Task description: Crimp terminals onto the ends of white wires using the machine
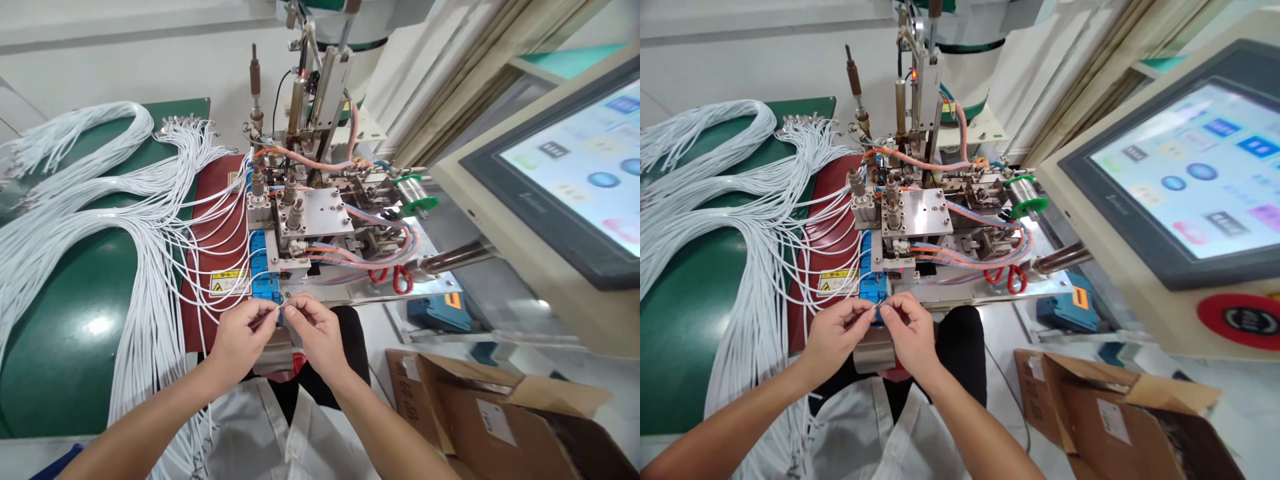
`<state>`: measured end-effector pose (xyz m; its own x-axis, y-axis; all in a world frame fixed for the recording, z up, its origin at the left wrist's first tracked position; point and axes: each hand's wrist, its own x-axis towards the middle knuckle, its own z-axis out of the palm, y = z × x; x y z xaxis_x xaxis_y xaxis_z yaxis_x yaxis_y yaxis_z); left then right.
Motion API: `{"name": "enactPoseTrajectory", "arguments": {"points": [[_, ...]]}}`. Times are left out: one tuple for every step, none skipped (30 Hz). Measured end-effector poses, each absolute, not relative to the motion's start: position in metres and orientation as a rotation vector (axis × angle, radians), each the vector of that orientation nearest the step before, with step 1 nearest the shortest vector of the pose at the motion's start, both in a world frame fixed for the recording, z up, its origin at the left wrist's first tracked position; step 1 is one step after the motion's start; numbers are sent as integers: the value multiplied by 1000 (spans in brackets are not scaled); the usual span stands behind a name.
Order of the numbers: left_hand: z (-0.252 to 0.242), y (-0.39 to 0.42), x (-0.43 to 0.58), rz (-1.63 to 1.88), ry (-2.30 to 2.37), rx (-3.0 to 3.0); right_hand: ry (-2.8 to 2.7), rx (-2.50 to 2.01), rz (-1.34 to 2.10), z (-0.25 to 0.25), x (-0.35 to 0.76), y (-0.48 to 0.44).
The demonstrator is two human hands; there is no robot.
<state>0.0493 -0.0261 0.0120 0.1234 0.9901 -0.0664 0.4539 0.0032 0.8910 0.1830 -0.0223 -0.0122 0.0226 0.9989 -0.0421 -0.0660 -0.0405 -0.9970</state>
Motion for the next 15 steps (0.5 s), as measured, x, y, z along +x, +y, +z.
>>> {"name": "enactPoseTrajectory", "arguments": {"points": [[11, -26, 49, 832, 1443, 1542, -1138, -1196, 1249, -12, 184, -22], [11, -26, 49, 841, 1439, 1510, -1148, -1190, 1243, -12, 186, -22], [10, -26, 49, 844, 1436, 1486, -1151, -1188, 1232, -11, 188, -21], [9, -26, 49, 841, 1432, 1474, -1151, -1189, 1225, -9, 189, -20], [7, -26, 49, 833, 1429, 1471, -1153, -1194, 1228, -8, 190, -18], [6, -26, 49, 823, 1426, 1478, -1153, -1200, 1241, -8, 191, -17], [5, -27, 49, 811, 1424, 1491, -1152, -1206, 1267, -7, 191, -16], [5, -27, 49, 801, 1424, 1503, -1144, -1210, 1301, -8, 190, -16], [5, -27, 49, 791, 1425, 1509, -1123, -1210, 1336, -8, 190, -15], [5, -27, 49, 784, 1426, 1505, -1094, -1205, 1368, -9, 189, -15], [5, -27, 49, 777, 1426, 1493, -1065, -1198, 1392, -11, 189, -16], [6, -27, 49, 768, 1420, 1474, -1048, -1192, 1406, -12, 189, -16], [7, -26, 49, 761, 1412, 1451, -1048, -1192, 1407, -13, 189, -16], [8, -26, 49, 756, 1403, 1425, -1067, -1201, 1390, -13, 189, -17], [9, -25, 49, 754, 1394, 1398, -1107, -1217, 1354, -13, 190, -17]]}}
